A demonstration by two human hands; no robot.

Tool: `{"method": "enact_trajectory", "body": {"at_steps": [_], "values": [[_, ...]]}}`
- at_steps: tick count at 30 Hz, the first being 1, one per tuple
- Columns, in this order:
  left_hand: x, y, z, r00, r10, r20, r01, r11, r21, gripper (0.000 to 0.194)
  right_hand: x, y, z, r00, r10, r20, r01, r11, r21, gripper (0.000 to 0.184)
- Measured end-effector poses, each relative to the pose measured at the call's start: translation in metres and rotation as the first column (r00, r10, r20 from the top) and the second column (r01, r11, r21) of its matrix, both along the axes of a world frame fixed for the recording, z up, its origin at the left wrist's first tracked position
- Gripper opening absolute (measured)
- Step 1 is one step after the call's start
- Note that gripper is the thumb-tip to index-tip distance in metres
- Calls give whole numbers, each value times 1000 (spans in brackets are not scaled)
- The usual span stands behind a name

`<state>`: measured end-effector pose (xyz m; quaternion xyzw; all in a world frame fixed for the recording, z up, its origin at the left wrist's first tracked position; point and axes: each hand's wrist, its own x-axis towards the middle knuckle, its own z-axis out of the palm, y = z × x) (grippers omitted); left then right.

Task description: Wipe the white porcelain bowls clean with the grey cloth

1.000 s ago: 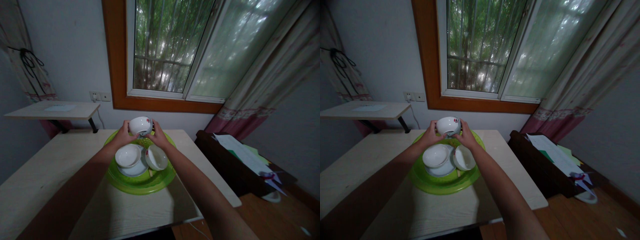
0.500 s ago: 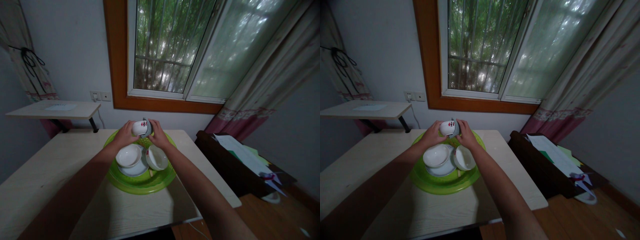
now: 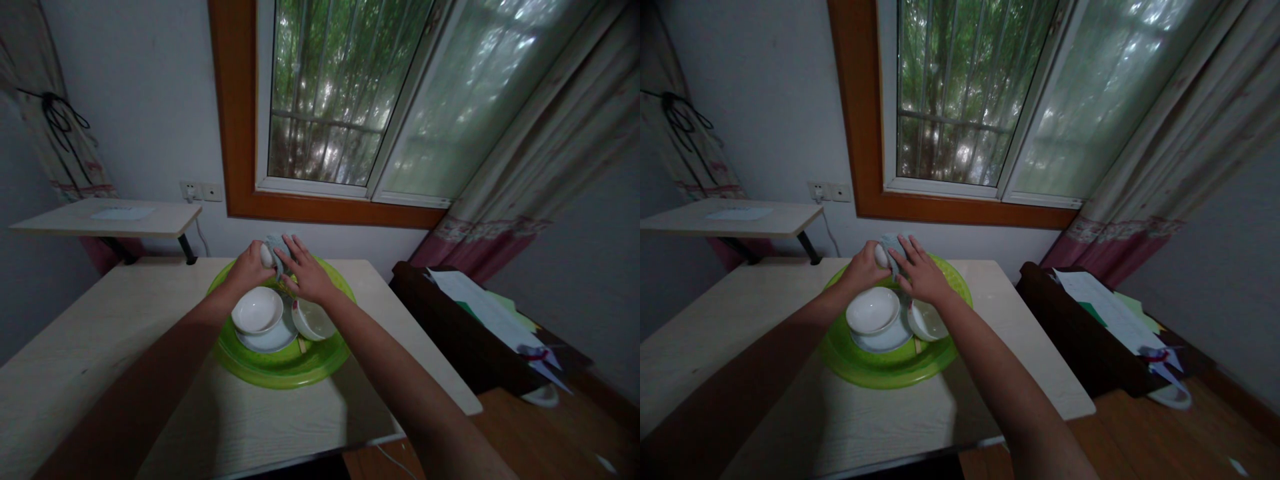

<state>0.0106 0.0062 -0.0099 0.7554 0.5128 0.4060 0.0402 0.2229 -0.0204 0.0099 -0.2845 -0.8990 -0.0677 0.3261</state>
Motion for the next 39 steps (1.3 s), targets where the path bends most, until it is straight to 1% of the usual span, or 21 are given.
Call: {"method": "enact_trajectory", "body": {"at_steps": [3,7,10,12,16,19,22,24,26,29,33,36,39], "values": [[0,2,-1,1000,19,9,-19,1000,7,52,3,7,-4,996,-25,-87,19,998,-67,71],[-1,3,-3,1000,7,22,-8,999,37,53,10,22,-19,977,-83,-194,41,977,-211,69],[-2,3,-3,1000,7,24,-8,999,38,53,14,31,-28,969,-106,-224,40,960,-278,71],[-2,4,-3,1000,8,18,-9,999,39,53,15,32,-31,967,-112,-228,42,956,-291,71],[-2,5,-4,1000,8,11,-8,999,43,55,13,25,-24,977,-91,-194,45,973,-226,72],[-2,5,-6,1000,-1,-9,1,999,42,54,10,15,-13,989,-66,-133,48,990,-131,69],[-2,5,-6,999,-16,-44,18,999,30,52,6,7,-6,999,-30,-34,29,999,-24,64],[-2,4,-5,998,-26,-62,28,999,29,52,3,4,-3,1000,-19,7,19,1000,9,62],[-2,4,-5,997,-38,-67,40,999,34,51,2,4,-2,1000,-15,14,15,1000,8,60],[-1,4,-4,998,-37,-54,39,999,38,51,4,8,-4,998,-29,-51,27,999,-39,59],[-1,5,-6,1000,-9,-7,10,999,45,55,9,18,-13,980,-81,-183,48,983,-180,63],[-2,6,-6,999,1,54,-4,998,57,56,12,24,-21,968,-113,-224,49,960,-276,66],[-3,6,-5,992,37,122,-44,997,59,59,12,25,-23,965,-121,-233,45,950,-308,68]]}}
